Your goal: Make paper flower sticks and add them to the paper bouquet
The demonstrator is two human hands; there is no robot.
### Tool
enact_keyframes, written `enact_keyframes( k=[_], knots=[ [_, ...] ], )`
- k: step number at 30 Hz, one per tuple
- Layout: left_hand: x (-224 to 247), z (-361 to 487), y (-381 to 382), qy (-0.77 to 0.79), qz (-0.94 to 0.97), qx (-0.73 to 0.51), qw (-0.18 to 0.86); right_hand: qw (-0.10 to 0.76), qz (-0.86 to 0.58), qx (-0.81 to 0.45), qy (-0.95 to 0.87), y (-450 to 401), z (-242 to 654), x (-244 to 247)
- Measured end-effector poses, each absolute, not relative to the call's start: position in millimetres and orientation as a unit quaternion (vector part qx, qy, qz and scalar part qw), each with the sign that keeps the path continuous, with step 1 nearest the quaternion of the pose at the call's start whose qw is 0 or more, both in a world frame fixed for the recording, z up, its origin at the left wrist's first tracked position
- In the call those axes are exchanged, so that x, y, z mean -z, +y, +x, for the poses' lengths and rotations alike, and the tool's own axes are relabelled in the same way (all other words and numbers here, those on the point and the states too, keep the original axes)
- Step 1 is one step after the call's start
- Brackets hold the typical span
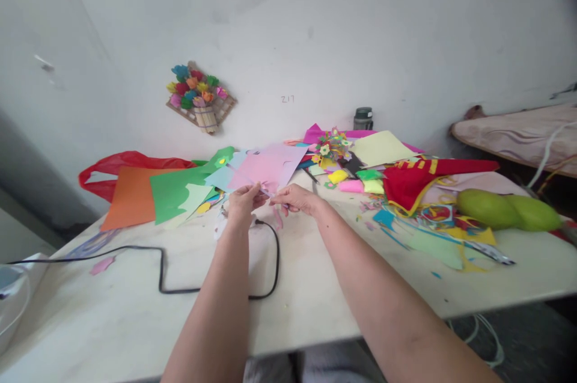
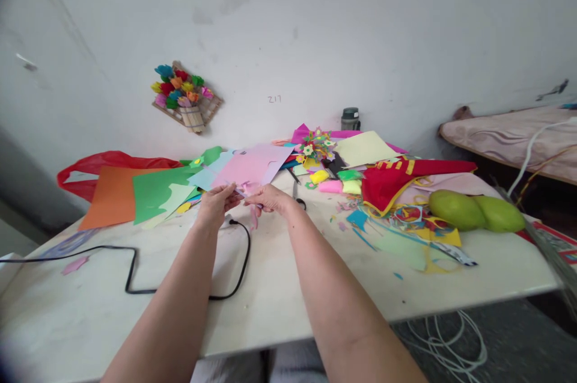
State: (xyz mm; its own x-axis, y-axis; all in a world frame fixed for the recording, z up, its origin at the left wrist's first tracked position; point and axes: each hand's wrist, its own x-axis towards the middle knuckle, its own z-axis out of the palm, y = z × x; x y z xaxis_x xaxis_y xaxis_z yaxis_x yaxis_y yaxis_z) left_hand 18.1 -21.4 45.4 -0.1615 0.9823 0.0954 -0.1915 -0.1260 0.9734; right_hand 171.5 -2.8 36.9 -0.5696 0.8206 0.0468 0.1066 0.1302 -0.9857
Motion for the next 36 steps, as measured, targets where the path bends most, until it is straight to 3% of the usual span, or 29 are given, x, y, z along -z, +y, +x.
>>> enact_keyframes(
  k=[5, 9, 12, 16, 21, 30, 36],
  knots=[
    [-46, 20, -21, 0.471, 0.426, -0.625, 0.455, 0.302, -0.362, -0.552, -0.688, 1, 184, -37],
    [-46, 20, -20, 0.458, 0.405, -0.655, 0.445, 0.282, -0.462, -0.473, -0.695, -4, 204, -46],
    [-44, 20, -19, 0.453, 0.397, -0.662, 0.446, 0.219, -0.565, -0.375, -0.702, -6, 216, -52],
    [-43, 20, -18, 0.451, 0.39, -0.666, 0.448, 0.066, -0.692, -0.189, -0.694, -7, 221, -57],
    [-42, 19, -18, 0.451, 0.387, -0.662, 0.457, 0.011, -0.712, -0.061, -0.699, -10, 212, -55],
    [-42, 18, -17, 0.438, 0.383, -0.669, 0.464, 0.038, -0.704, -0.039, -0.708, -11, 204, -47],
    [-42, 16, -18, 0.428, 0.382, -0.678, 0.459, 0.107, -0.718, -0.057, -0.685, -12, 209, -52]
  ],
)
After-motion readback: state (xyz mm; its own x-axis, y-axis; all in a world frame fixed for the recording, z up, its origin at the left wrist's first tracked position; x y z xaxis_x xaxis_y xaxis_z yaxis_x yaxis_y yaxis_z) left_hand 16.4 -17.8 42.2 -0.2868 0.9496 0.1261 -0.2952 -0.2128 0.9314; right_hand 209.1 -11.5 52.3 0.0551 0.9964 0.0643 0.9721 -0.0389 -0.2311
